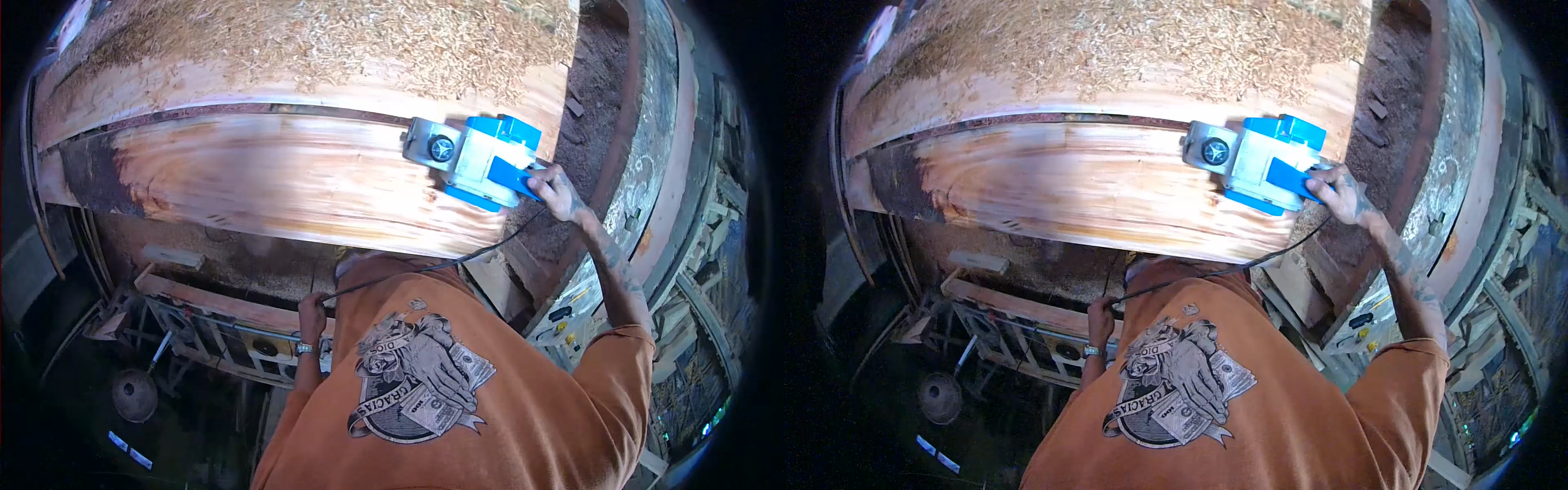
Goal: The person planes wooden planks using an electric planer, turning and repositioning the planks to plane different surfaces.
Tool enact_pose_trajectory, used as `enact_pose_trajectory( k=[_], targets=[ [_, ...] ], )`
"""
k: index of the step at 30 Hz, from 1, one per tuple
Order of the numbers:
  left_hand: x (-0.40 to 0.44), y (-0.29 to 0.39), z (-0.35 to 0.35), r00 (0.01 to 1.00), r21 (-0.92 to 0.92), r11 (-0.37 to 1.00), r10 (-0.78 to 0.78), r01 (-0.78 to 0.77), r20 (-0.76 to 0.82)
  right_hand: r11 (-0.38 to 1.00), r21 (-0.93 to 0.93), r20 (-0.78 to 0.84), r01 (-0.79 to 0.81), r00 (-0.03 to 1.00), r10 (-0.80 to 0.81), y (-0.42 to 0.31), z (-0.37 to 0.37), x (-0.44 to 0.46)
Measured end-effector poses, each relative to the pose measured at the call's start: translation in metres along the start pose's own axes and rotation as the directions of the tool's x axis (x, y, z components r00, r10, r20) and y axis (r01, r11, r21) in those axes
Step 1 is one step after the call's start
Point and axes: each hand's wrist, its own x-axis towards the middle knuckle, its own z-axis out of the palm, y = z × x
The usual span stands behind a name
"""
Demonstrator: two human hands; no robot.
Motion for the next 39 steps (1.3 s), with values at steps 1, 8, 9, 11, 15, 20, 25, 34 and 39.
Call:
enact_pose_trajectory(
  k=[1, 8, 9, 11, 15, 20, 25, 34, 39],
  targets=[
    [0.001, -0.005, -0.002, 1.000, -0.009, 1.000, -0.011, 0.011, 0.007, 1.000, -0.004, -0.010, 0.020, 1.000, -0.020, -0.009, 0.006, 0.008],
    [0.008, -0.034, -0.019, 0.991, -0.041, 0.991, -0.127, 0.129, 0.036, 0.990, 0.137, 0.106, 0.013, 0.994, -0.028, -0.088, 0.042, 0.075],
    [0.008, -0.036, -0.024, 0.989, -0.057, 0.988, -0.143, 0.145, 0.031, 0.991, 0.136, 0.104, 0.012, 0.994, -0.027, -0.101, 0.048, 0.086],
    [0.004, -0.068, -0.019, 0.997, -0.120, 0.992, -0.032, 0.022, -0.077, 0.997, 0.057, 0.081, -0.044, 0.996, 0.039, -0.126, 0.064, 0.111],
    [0.003, -0.082, -0.030, 0.992, -0.210, 0.973, -0.116, 0.101, -0.057, 0.997, 0.051, 0.063, -0.057, 0.997, 0.053, -0.175, 0.102, 0.165],
    [0.008, -0.107, -0.035, 0.969, -0.247, 0.947, -0.232, 0.206, -0.081, 0.999, 0.022, 0.068, -0.033, 0.997, 0.032, -0.262, 0.141, 0.241],
    [0.020, -0.111, -0.051, 0.951, -0.275, 0.916, -0.308, 0.291, -0.019, 0.998, -0.059, 0.074, 0.022, 0.997, -0.017, -0.332, 0.188, 0.323],
    [0.010, -0.157, -0.029, 0.922, -0.317, 0.890, -0.374, 0.328, -0.097, 0.993, -0.032, -0.002, 0.115, 0.993, -0.115, -0.471, 0.263, 0.425],
    [0.015, -0.176, -0.009, 0.895, -0.378, 0.876, -0.395, 0.299, -0.207, 0.988, -0.066, -0.011, 0.138, 0.990, -0.139, -0.545, 0.299, 0.485]
  ],
)
